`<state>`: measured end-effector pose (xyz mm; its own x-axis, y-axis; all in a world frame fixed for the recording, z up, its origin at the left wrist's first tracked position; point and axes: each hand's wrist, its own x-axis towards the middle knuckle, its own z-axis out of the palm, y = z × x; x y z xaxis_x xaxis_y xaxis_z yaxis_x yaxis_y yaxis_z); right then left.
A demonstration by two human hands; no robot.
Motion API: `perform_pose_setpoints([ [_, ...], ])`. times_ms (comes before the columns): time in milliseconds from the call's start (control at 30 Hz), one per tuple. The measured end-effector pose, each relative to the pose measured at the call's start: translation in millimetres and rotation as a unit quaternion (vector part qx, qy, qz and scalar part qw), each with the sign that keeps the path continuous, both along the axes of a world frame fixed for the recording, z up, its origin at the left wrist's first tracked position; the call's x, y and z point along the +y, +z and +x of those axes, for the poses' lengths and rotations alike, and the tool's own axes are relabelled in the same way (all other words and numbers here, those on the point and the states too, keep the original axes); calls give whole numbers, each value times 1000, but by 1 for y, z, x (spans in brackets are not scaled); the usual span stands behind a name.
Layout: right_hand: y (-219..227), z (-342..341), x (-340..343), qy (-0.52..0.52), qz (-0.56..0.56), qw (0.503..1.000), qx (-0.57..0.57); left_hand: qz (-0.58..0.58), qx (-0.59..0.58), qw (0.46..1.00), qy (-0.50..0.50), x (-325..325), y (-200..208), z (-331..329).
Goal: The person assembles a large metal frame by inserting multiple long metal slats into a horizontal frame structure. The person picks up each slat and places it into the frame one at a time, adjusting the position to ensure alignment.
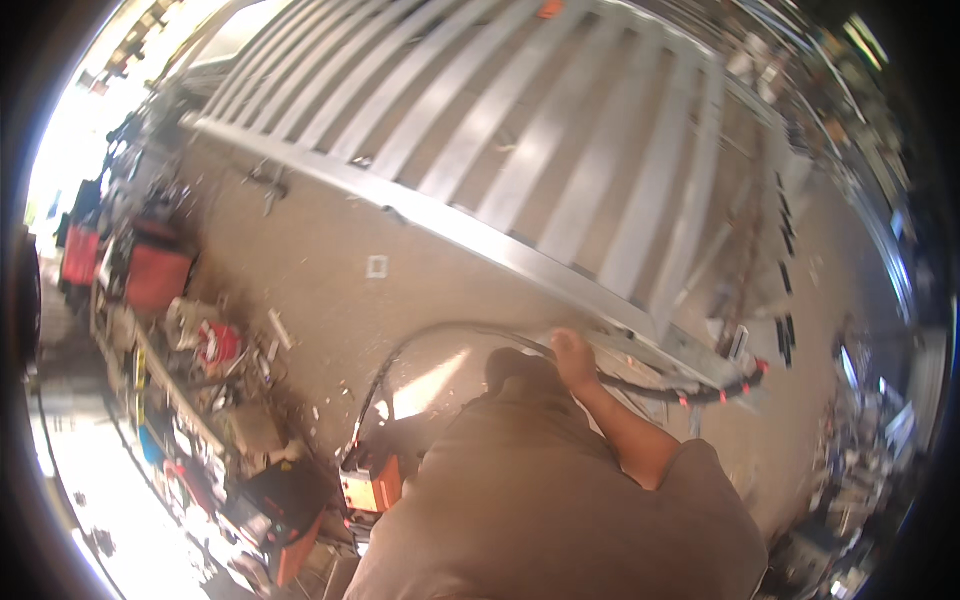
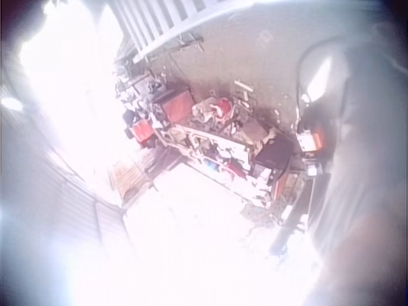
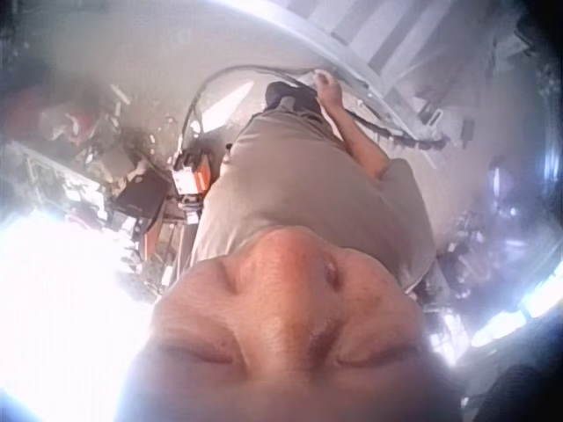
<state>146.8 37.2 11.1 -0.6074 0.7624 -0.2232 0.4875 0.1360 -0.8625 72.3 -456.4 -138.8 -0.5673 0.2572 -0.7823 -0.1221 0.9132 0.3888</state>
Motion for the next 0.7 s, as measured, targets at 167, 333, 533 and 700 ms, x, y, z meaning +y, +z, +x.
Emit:
perform_pose_setpoints([
  [167,-7,-101,8,21,-228,970,85,26,31,988,147,-8,4,-3],
  [333,9,-181,24,44,-188,979,58,142,84,936,311,3,16,-25],
  [533,45,-277,83,-34,-120,983,132,-52,7,969,242,18,49,-112],
  [700,51,-365,112,-153,-163,972,70,-39,-4,992,122,19,18,-242],
])
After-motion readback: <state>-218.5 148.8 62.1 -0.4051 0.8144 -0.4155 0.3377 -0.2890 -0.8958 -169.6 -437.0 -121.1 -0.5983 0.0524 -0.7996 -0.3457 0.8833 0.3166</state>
